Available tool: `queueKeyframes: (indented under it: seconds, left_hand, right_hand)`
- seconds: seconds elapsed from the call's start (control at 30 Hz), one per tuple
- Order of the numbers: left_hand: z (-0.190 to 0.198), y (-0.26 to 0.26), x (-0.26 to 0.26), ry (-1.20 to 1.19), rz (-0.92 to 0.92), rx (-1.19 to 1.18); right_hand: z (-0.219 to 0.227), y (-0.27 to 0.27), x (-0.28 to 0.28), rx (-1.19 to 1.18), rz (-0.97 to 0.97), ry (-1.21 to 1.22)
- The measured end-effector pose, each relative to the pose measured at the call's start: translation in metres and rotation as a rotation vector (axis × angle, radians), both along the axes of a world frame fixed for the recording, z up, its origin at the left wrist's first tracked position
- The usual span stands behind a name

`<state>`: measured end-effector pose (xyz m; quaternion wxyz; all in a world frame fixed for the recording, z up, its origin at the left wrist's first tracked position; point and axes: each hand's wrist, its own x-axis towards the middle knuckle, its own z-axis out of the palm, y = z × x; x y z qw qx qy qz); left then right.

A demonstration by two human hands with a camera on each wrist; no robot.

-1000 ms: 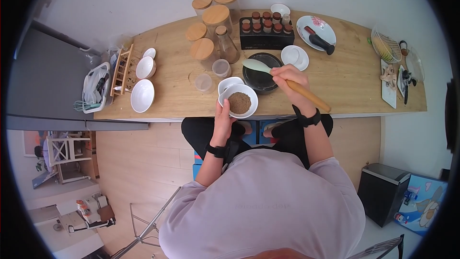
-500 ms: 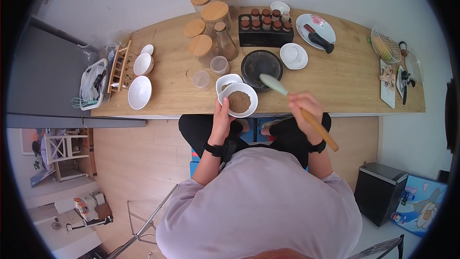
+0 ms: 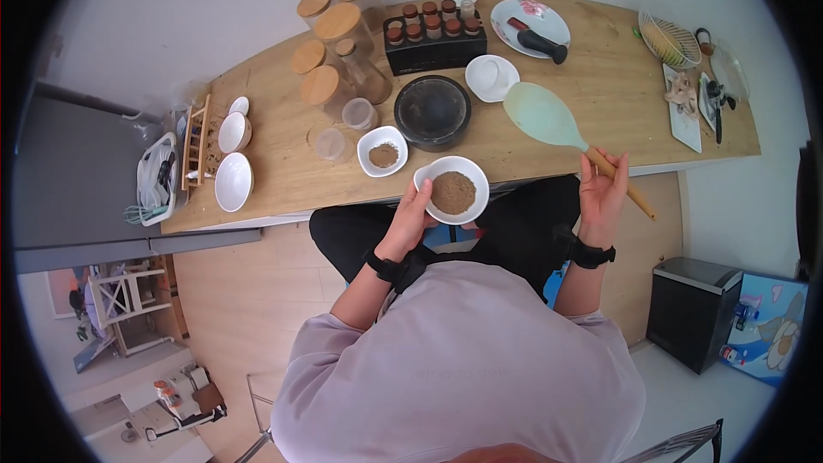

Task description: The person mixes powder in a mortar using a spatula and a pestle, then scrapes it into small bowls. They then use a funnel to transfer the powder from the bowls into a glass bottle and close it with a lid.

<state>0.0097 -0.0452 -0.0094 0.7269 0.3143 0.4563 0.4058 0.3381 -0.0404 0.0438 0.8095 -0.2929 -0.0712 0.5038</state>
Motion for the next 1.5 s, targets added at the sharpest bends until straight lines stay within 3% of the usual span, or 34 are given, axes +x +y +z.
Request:
queueKeyframes:
  seconds: [0.1,0.27,0.37,0.6,0.93,0.97,1.0,1.1,1.2,1.27,1.33,1.4,1.47,1.5]
  left_hand:
    - [-0.005,0.010,0.025,-0.022,-0.163,-0.036]
    - [-0.003,0.015,0.090,-0.037,-0.216,0.010]
    - [0.000,0.022,0.098,-0.045,-0.272,-0.048]
    - [-0.012,0.018,0.046,-0.052,-0.095,-0.012]
    - [-0.013,0.003,-0.005,-0.080,0.033,-0.086]
    - [-0.016,0.000,-0.016,-0.101,0.063,-0.085]
    - [-0.023,-0.004,-0.029,-0.123,0.091,-0.086]
    - [-0.012,-0.021,-0.051,-0.049,0.312,-0.046]
    - [-0.022,-0.036,-0.082,-0.029,0.494,0.030]
    - [-0.025,-0.044,-0.099,0.031,0.593,0.034]
    - [-0.032,-0.047,-0.107,0.053,0.691,0.056]
    - [-0.032,-0.047,-0.109,0.048,0.794,0.071]
    - [-0.033,-0.046,-0.110,0.029,0.824,0.094]
    - [-0.034,-0.047,-0.110,0.020,0.843,0.103]
  right_hand:
    - [-0.020,-0.019,0.029,0.034,-0.054,0.107]
    - [-0.040,-0.040,0.047,-0.026,-0.167,0.137]
    - [-0.047,-0.045,0.053,-0.012,-0.153,0.151]
    - [-0.060,-0.024,0.041,-0.016,-0.035,0.177]
    - [-0.033,-0.015,0.030,-0.015,0.110,0.125]
    - [-0.028,-0.014,0.030,-0.007,0.144,0.118]
    - [-0.024,-0.008,0.028,-0.110,0.005,0.085]
    - [-0.021,0.001,0.032,0.059,0.064,0.003]
    - [0.009,0.017,-0.003,0.146,0.265,-0.275]
    - [0.024,0.024,-0.047,0.055,0.377,-0.511]
    - [0.033,0.035,-0.095,-0.219,0.637,-0.988]
    - [0.020,0.048,-0.144,-0.179,1.027,-1.289]
    - [-0.018,0.056,-0.181,0.106,1.114,-1.663]
    - [-0.028,0.057,-0.197,0.128,1.079,-1.752]
